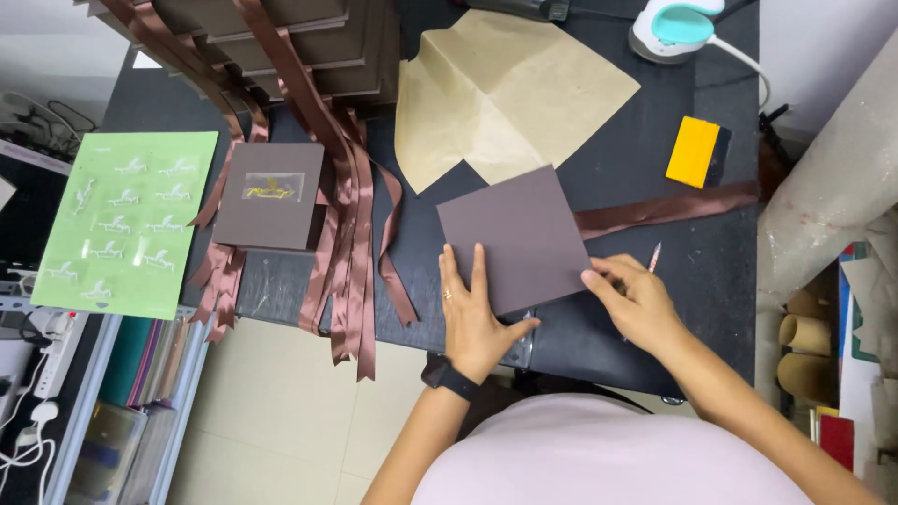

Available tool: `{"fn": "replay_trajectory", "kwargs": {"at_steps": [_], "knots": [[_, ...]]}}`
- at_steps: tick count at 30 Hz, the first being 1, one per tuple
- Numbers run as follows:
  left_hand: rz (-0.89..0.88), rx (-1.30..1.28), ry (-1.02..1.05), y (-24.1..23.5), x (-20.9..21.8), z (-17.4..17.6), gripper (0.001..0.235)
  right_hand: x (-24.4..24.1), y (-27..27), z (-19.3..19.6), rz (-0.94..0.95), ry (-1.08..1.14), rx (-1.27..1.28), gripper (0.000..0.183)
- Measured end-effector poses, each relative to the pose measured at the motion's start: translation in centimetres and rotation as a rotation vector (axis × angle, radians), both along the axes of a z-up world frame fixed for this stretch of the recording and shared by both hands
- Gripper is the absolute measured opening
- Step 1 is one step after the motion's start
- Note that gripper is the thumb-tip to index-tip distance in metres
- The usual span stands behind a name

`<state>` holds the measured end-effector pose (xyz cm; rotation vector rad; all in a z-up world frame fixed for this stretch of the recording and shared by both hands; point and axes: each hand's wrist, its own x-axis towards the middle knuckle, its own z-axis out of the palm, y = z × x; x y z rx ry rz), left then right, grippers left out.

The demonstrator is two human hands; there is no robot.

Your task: Applying gold foil logos to brown gift boxes using a handheld heat press and protective paper

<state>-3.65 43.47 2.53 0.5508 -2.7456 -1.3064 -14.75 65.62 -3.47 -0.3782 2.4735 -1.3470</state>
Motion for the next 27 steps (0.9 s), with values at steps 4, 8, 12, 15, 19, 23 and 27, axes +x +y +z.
{"fn": "replay_trajectory", "kwargs": {"at_steps": [4,8,12,15,19,23,27], "knots": [[-0.021,-0.069,0.122,0.1,0.1,-1.1,0.111,-0.2,-1.7,4.8,0.037,0.045,-0.249,0.034],[0.067,0.066,0.389,0.2,0.9,-1.3,0.078,-2.2,-4.3,8.8,0.181,-0.223,-0.533,0.069],[0.125,0.183,0.504,-0.3,1.4,-2.8,0.062,-5.3,-6.7,9.3,0.223,-0.447,-0.554,0.077],[0.147,0.216,0.525,-1.0,2.2,-4.1,0.057,-7.1,-8.1,8.0,0.225,-0.555,-0.667,0.074],[0.164,0.258,0.520,-1.4,2.8,-5.9,0.051,-7.6,-10.9,5.3,0.394,-0.255,-0.539,0.102],[0.129,0.254,0.579,-1.2,2.1,-4.7,0.055,-4.9,-13.9,5.8,0.656,-0.005,-0.419,0.127],[0.106,0.096,0.610,-0.1,1.6,-3.3,0.067,-5.6,-11.6,3.6,0.566,-0.389,-0.622,0.091]]}}
